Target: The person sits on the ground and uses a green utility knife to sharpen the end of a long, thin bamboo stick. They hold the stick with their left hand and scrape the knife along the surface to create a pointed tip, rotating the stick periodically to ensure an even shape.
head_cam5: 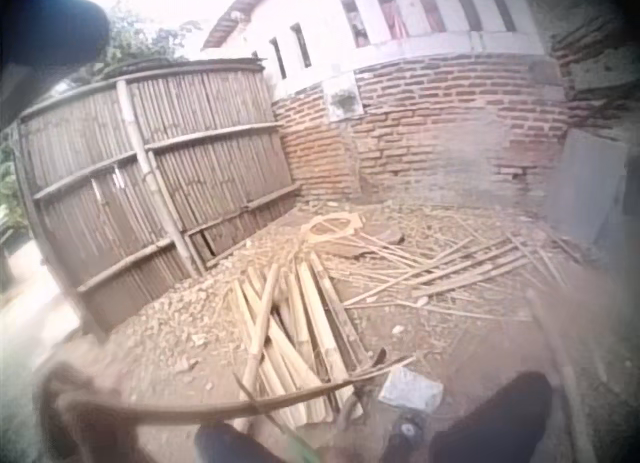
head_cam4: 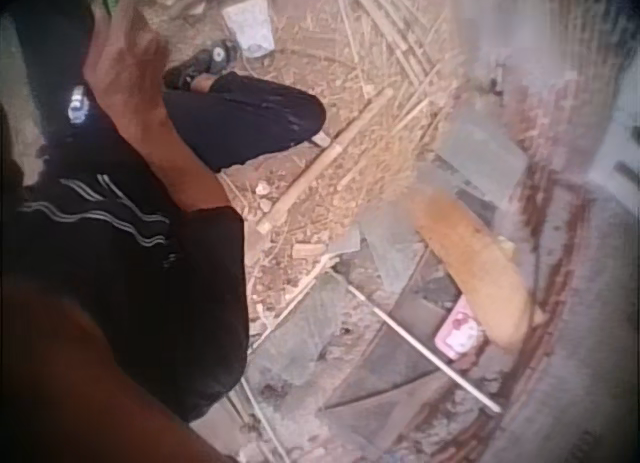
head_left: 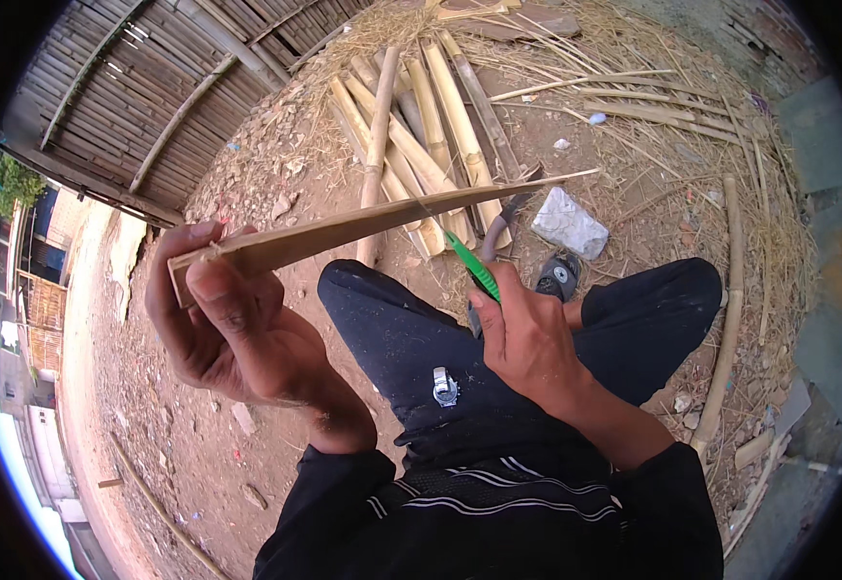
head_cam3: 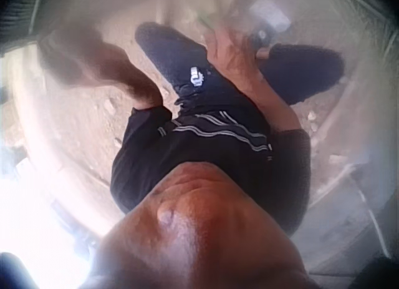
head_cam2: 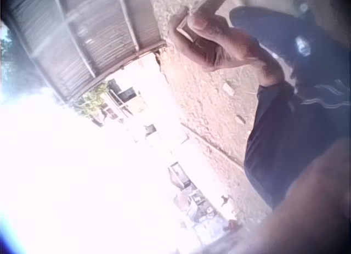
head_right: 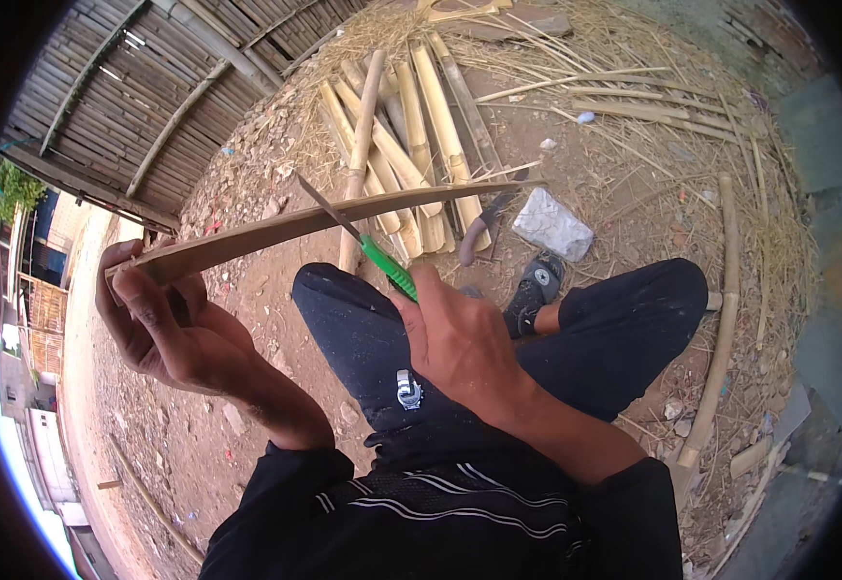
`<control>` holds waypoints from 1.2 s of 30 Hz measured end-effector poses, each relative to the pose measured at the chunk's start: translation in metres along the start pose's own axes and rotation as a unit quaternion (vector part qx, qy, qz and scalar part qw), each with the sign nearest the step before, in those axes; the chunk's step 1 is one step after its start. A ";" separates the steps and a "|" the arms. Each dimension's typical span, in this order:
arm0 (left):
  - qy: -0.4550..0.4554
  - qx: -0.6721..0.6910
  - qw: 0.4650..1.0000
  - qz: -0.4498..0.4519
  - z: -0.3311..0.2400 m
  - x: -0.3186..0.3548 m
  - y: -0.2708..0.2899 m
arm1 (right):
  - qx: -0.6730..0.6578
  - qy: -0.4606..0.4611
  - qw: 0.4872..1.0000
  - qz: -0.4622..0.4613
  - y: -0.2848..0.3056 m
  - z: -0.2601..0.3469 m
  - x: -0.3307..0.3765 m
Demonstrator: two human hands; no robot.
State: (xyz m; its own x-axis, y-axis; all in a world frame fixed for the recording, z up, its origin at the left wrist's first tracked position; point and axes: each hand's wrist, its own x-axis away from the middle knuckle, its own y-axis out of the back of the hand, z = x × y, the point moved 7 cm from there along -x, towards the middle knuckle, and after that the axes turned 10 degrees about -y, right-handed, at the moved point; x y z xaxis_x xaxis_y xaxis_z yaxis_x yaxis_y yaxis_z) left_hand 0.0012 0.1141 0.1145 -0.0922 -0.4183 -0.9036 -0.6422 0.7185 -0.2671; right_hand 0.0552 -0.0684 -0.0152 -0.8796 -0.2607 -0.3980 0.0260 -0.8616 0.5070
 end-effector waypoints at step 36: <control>-0.032 0.077 0.987 0.140 0.032 -0.018 0.011 | 0.045 -0.051 0.998 -0.008 -0.005 -0.031 -0.013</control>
State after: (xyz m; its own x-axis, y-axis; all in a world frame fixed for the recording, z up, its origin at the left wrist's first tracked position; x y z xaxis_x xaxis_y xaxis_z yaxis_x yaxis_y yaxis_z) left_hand 0.0202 0.1476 0.1171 -0.1980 -0.1587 -0.9673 -0.4749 0.8788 -0.0470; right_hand 0.0811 -0.0741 -0.0365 -0.9236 -0.1972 -0.3288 -0.0271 -0.8219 0.5690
